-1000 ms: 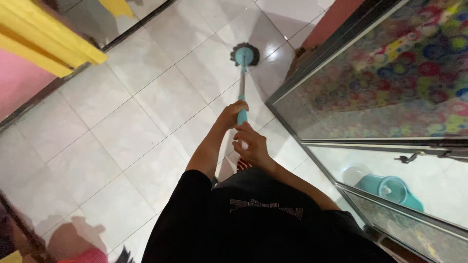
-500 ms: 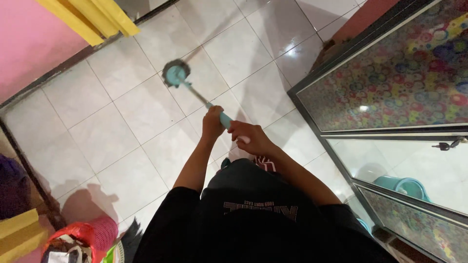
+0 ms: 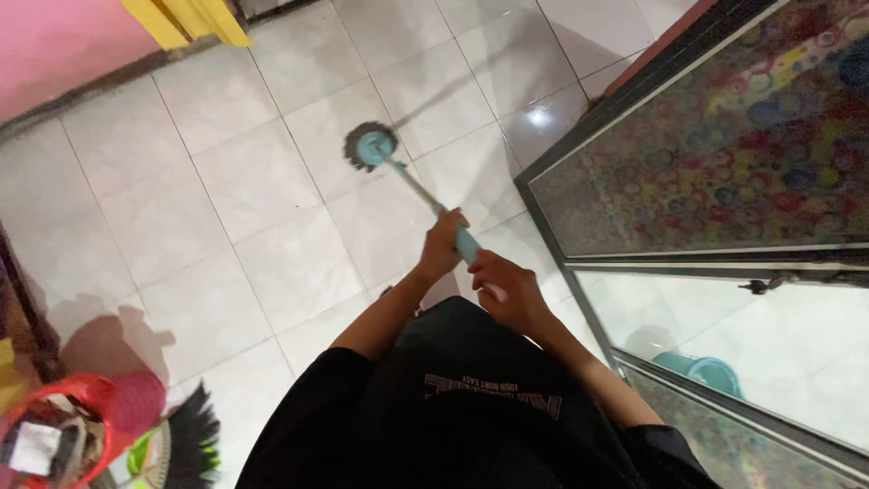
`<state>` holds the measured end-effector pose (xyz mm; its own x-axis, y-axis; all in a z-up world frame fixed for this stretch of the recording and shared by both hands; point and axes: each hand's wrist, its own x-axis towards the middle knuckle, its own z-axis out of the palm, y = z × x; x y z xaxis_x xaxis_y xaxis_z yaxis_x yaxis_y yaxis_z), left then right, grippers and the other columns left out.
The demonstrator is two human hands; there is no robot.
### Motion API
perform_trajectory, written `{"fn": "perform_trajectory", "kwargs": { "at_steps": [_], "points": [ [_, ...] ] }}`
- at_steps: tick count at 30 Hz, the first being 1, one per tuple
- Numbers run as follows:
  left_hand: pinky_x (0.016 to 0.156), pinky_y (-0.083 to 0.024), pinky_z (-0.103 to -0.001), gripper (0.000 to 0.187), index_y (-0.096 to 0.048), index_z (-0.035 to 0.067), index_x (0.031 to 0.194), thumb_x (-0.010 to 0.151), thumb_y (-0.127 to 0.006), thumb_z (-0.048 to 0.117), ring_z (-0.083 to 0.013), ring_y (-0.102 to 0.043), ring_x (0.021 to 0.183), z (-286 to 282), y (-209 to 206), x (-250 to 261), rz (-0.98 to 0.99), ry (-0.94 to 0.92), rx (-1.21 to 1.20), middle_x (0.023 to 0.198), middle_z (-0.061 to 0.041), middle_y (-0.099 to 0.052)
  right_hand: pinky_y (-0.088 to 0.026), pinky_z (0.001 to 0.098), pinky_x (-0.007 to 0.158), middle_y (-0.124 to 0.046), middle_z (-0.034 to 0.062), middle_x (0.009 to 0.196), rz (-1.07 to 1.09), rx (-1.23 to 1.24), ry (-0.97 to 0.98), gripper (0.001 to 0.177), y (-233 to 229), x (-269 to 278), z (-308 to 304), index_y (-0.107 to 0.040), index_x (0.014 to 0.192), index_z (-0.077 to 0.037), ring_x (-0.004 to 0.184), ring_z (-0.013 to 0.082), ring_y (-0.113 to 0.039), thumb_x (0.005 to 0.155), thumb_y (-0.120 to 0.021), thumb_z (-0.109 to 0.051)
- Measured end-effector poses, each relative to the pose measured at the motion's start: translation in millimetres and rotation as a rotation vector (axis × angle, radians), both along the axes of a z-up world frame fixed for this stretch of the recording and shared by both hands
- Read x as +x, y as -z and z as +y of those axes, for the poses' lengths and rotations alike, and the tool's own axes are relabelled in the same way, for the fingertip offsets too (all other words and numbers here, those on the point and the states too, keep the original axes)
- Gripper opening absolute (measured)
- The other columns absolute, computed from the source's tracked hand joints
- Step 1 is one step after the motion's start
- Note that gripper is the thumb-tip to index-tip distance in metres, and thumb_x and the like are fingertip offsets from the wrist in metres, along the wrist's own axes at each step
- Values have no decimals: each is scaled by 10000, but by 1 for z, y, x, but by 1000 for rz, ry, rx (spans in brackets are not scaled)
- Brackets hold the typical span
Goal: The person mops a tiled floor using a spin mop. The person rinses and spins the mop head inside a bucket, then strokes the mop head across the floor tiles, navigating past a closed mirror door and around a room with yellow curtains.
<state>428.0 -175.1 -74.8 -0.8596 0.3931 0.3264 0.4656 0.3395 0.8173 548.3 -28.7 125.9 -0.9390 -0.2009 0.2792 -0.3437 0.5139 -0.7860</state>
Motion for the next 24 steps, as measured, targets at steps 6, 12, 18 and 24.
{"fn": "perform_trajectory", "kwargs": {
  "at_steps": [6,12,18,24],
  "points": [
    [1108,-458,-435,476,-583,129,1163,751,-788,6,-389,-551,1340,59,4,26,-184,153,48,1327,-141,-625,-591,388,894,-728,102,1148,36,144,19,157,-7,33,49,-682,912,-72,1154,340,-703,767,-727,-33],
    [1161,-412,-434,814,-457,119,1442,703,-776,-3,-405,-362,1480,70,2,-4,-187,-105,23,1590,-205,-380,-605,379,856,-714,108,1156,221,40,57,155,72,-49,59,-682,994,-75,1024,311,-736,848,-731,-60],
    [1161,-415,-467,856,-395,164,1500,769,-835,92,-425,-279,1525,72,-50,4,-228,-136,-36,1636,-171,-350,-590,370,759,-710,60,1103,161,21,32,90,95,-88,76,-645,937,-88,899,288,-730,853,-670,-70],
    [1176,-262,-672,858,-442,216,1444,739,-929,257,-384,-292,1534,87,-44,25,-42,125,-295,1581,-91,-434,-590,387,760,-708,136,1213,87,143,-5,163,52,3,102,-695,965,-108,927,310,-736,809,-738,-117]
  ]
}}
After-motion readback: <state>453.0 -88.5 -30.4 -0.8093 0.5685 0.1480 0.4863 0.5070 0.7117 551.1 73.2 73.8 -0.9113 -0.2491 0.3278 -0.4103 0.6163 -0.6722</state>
